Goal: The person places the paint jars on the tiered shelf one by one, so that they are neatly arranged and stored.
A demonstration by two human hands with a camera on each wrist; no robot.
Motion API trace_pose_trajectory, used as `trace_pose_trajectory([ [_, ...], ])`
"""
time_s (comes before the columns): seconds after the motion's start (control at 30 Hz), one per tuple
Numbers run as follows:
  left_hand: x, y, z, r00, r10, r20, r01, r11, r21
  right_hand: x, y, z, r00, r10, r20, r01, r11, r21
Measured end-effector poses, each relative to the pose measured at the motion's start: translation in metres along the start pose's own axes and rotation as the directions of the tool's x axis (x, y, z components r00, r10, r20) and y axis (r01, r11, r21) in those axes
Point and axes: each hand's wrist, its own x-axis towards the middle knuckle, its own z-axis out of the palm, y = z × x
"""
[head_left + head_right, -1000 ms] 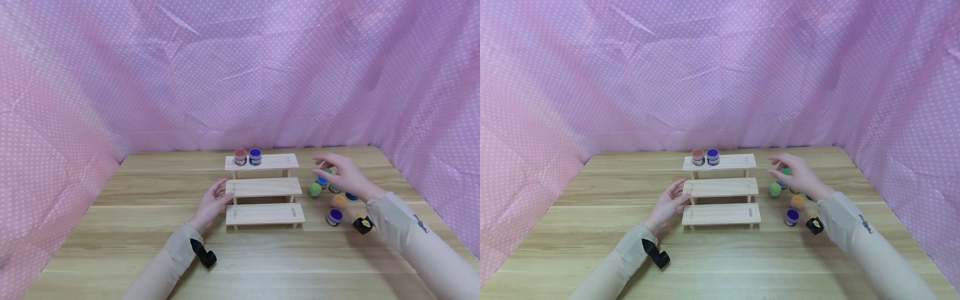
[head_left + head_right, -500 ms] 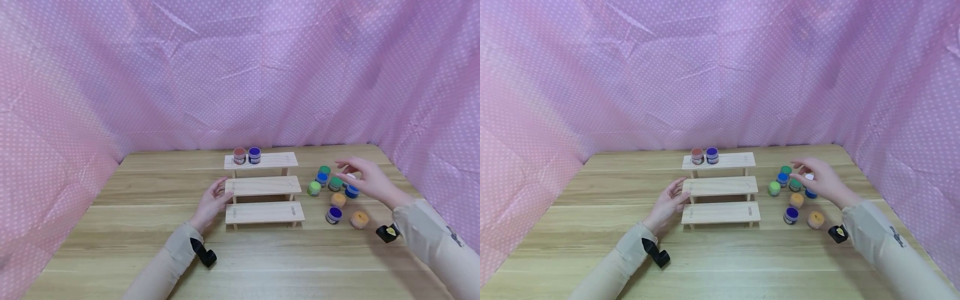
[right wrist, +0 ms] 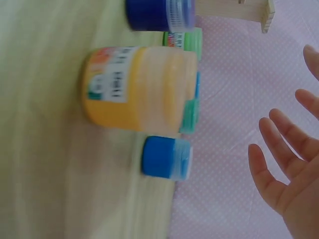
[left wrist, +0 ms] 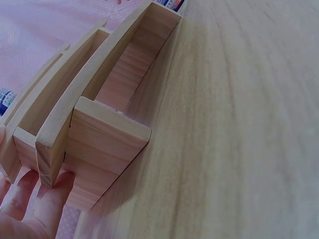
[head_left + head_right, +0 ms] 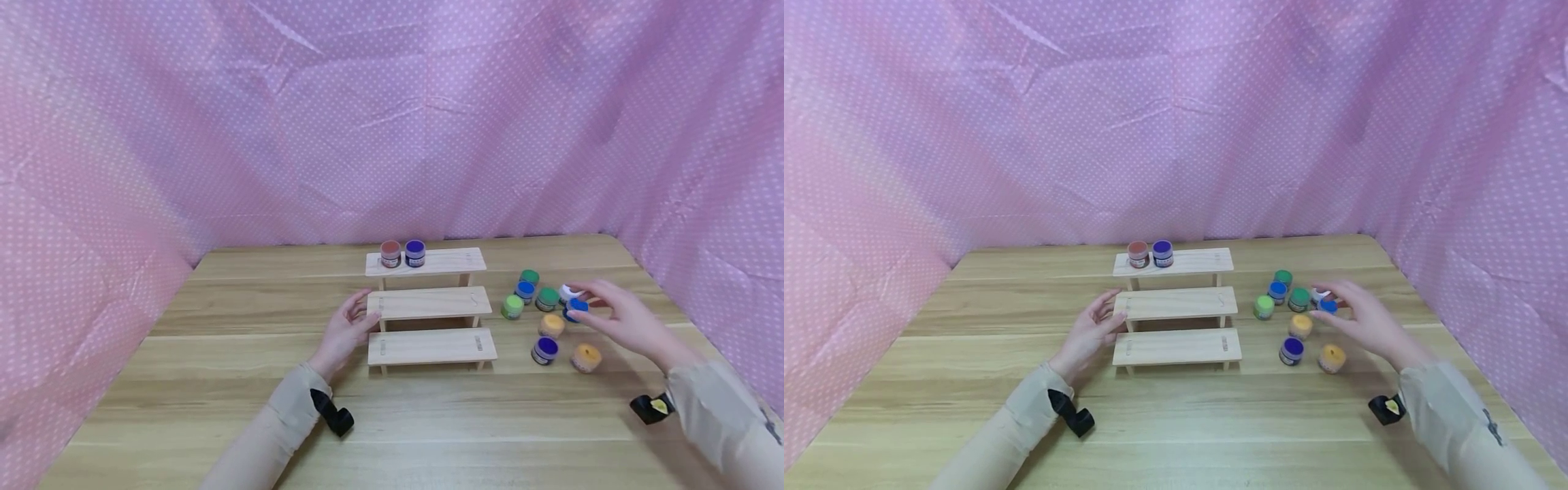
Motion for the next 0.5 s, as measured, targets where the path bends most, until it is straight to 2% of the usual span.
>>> trace_pose_trajectory([
  [0.23,0.0,-0.001,0.001,1.0,0.004,-0.009,-0.004,1.0,-0.015,-0.019,0.004,0.002,1.0,0.024,0.01,-0.024,1.0,-0.007],
  [0.5,0.0,0.0,0.001,1.0,0.004,-0.005,-0.004,1.0,-0.015,-0.038,0.01,0.005,0.999,-0.033,0.033,0.032,0.999,0.023],
])
